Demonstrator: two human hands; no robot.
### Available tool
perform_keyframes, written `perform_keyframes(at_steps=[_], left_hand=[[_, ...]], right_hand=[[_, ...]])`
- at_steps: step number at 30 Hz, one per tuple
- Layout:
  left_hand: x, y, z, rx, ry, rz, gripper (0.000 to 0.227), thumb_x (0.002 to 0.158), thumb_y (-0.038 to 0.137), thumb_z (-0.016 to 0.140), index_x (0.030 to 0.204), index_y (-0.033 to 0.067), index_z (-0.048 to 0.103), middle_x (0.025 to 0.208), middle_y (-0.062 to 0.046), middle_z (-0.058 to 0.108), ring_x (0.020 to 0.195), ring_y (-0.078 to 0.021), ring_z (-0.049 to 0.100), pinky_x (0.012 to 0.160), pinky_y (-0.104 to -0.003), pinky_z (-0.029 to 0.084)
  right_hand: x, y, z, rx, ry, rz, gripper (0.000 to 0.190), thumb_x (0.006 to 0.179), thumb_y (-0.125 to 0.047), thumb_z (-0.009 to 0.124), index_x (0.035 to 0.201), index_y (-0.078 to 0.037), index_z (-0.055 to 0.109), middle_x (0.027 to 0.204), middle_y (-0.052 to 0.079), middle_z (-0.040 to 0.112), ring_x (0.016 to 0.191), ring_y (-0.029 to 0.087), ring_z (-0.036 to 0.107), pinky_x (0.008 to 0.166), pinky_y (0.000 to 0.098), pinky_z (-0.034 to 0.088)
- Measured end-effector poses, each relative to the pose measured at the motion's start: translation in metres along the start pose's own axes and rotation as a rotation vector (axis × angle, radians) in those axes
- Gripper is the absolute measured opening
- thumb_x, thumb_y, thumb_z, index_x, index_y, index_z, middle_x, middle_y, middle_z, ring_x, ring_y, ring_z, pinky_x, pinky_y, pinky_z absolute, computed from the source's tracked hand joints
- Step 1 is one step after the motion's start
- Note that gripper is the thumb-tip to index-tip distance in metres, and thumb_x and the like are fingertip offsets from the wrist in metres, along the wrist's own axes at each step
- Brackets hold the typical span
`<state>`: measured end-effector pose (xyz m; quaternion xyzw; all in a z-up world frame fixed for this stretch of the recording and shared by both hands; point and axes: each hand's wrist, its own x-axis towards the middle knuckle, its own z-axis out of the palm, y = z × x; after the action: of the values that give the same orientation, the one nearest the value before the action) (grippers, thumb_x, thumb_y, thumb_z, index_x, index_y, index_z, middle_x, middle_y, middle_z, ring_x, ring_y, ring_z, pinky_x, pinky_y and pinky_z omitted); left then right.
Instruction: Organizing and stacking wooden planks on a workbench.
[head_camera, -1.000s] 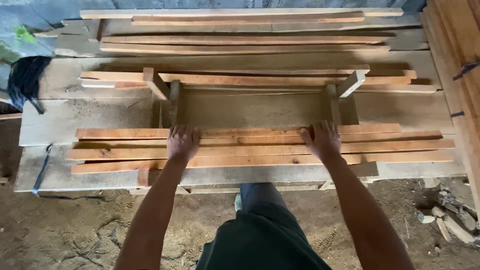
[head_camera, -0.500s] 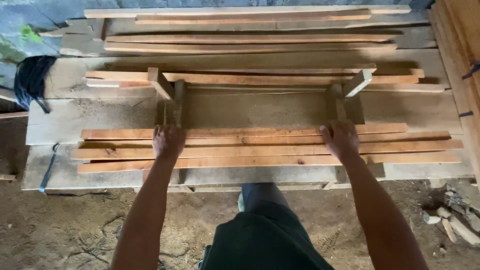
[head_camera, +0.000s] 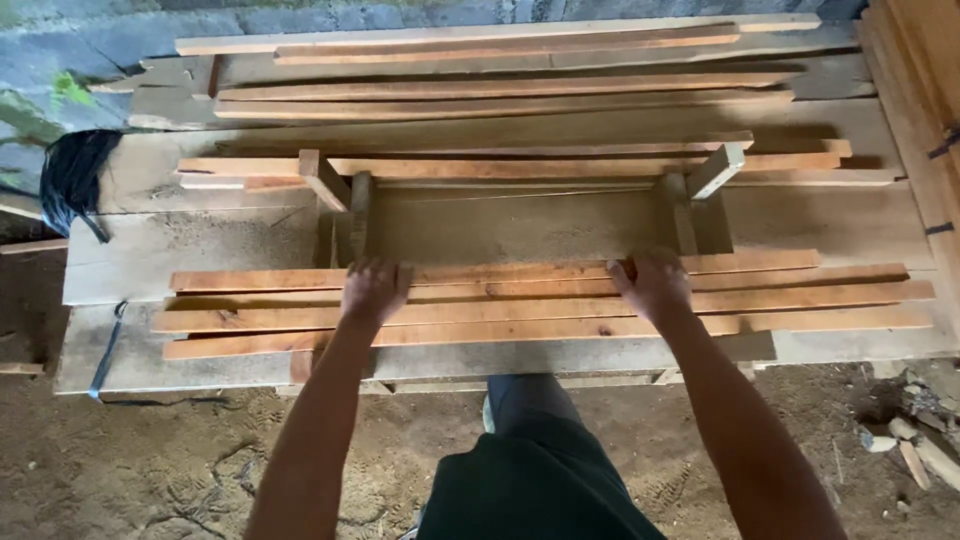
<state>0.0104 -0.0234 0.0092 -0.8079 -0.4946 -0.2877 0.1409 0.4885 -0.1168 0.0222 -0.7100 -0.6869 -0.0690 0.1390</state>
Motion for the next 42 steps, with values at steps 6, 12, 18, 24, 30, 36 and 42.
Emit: perform_keyframes(at_steps=[6, 12, 18, 24, 30, 36, 42], left_hand=[[0.014, 0.005, -0.019, 0.004, -0.171, -0.094, 0.029, 0.085, 0.039, 0.063, 0.062, 0.0209, 0.068, 0.053, -0.004, 0.063, 0.055, -0.0298, 0.070, 0.055, -0.042, 0.055], [0.011, -0.001, -0.010, 0.064, -0.426, -0.288, 0.053, 0.092, 0.055, 0.052, 0.052, 0.0213, 0.059, 0.046, -0.007, 0.060, 0.053, -0.0330, 0.070, 0.055, -0.042, 0.052], [0.025, -0.020, -0.003, -0.102, -0.756, -0.508, 0.041, 0.091, 0.037, 0.049, 0.052, 0.0225, 0.049, 0.042, 0.000, 0.047, 0.037, -0.0182, 0.049, 0.045, -0.034, 0.035], [0.057, -0.016, -0.015, 0.127, -1.210, -0.399, 0.046, 0.099, 0.044, 0.042, 0.116, 0.0235, 0.079, 0.119, -0.009, 0.076, 0.118, -0.0315, 0.071, 0.095, -0.046, 0.057], [0.041, -0.025, 0.011, 0.134, -1.229, -0.336, 0.055, 0.100, 0.049, 0.028, 0.124, 0.0251, 0.071, 0.124, -0.005, 0.074, 0.123, -0.0261, 0.068, 0.101, -0.046, 0.052], [0.026, -0.025, 0.014, 0.073, -0.947, -0.483, 0.061, 0.092, 0.054, 0.035, 0.081, 0.0165, 0.082, 0.079, -0.008, 0.078, 0.089, -0.0293, 0.078, 0.085, -0.042, 0.056], [0.032, 0.001, -0.005, 0.146, -1.000, -0.491, 0.063, 0.093, 0.058, 0.034, 0.115, 0.0171, 0.076, 0.124, -0.013, 0.075, 0.125, -0.0305, 0.066, 0.119, -0.046, 0.031]], right_hand=[[0.005, -0.005, -0.010, 0.004, 0.066, -0.049, 0.043, 0.088, -0.056, 0.069, 0.075, -0.015, 0.064, 0.070, 0.010, 0.062, 0.077, 0.031, 0.070, 0.081, 0.0436, 0.056], [0.015, -0.026, -0.038, 0.039, -0.100, 0.097, 0.044, 0.091, -0.052, 0.064, 0.072, -0.012, 0.059, 0.068, 0.012, 0.060, 0.077, 0.035, 0.070, 0.078, 0.0491, 0.055], [0.041, -0.014, -0.041, 0.120, -0.467, 0.147, 0.052, 0.102, -0.055, 0.054, 0.074, -0.012, 0.062, 0.074, 0.012, 0.064, 0.081, 0.032, 0.072, 0.078, 0.0455, 0.053], [0.068, -0.013, -0.054, 0.075, -0.872, 0.260, 0.085, 0.097, -0.080, 0.038, 0.135, -0.012, 0.070, 0.149, 0.018, 0.061, 0.142, 0.038, 0.053, 0.119, 0.0510, 0.035], [0.066, -0.005, -0.042, 0.142, -0.870, 0.334, 0.089, 0.092, -0.084, 0.046, 0.134, -0.010, 0.071, 0.150, 0.018, 0.060, 0.144, 0.040, 0.049, 0.122, 0.0600, 0.028], [0.057, -0.027, -0.063, 0.057, -0.720, 0.232, 0.083, 0.096, -0.077, 0.033, 0.095, -0.007, 0.078, 0.110, 0.023, 0.078, 0.113, 0.045, 0.071, 0.100, 0.0555, 0.051], [0.031, 0.001, 0.000, 0.133, -0.483, 0.337, 0.059, 0.096, -0.066, 0.041, 0.067, -0.019, 0.063, 0.074, 0.009, 0.074, 0.081, 0.036, 0.076, 0.079, 0.0514, 0.057]])
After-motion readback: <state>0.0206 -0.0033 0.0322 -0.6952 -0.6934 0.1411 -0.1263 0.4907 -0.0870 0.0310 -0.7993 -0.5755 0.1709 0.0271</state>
